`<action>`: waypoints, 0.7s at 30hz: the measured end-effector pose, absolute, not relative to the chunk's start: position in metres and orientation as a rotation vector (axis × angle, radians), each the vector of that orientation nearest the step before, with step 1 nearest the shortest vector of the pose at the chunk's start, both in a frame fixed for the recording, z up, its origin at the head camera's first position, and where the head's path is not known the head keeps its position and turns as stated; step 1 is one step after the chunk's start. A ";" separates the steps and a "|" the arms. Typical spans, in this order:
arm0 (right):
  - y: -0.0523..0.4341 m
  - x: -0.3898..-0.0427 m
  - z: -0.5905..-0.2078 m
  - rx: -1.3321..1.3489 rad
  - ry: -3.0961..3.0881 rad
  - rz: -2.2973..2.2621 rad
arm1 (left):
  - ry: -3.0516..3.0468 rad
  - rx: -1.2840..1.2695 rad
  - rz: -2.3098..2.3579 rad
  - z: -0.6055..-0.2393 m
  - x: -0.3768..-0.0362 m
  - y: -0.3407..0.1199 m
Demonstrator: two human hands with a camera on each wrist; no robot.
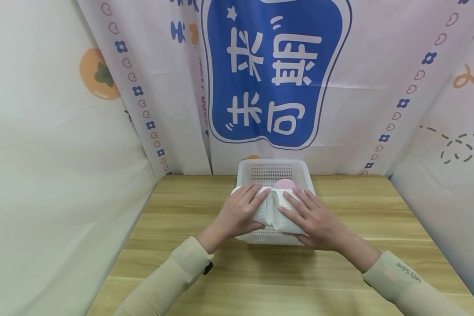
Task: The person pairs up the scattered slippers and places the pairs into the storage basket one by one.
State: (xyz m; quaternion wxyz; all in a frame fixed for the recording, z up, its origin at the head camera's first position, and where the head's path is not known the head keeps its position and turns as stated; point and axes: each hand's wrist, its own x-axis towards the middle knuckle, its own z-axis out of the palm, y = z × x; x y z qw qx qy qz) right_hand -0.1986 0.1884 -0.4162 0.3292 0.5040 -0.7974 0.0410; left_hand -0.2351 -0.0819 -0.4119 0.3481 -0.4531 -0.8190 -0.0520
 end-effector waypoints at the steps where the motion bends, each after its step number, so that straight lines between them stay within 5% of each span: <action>1: 0.189 -0.199 -0.416 1.324 -2.084 0.107 | -2.130 -1.179 -0.139 -0.412 -0.235 -0.082; 21: 0.190 -0.195 -0.416 1.348 -2.120 0.032 | -2.211 -1.244 -0.176 -0.415 -0.236 -0.083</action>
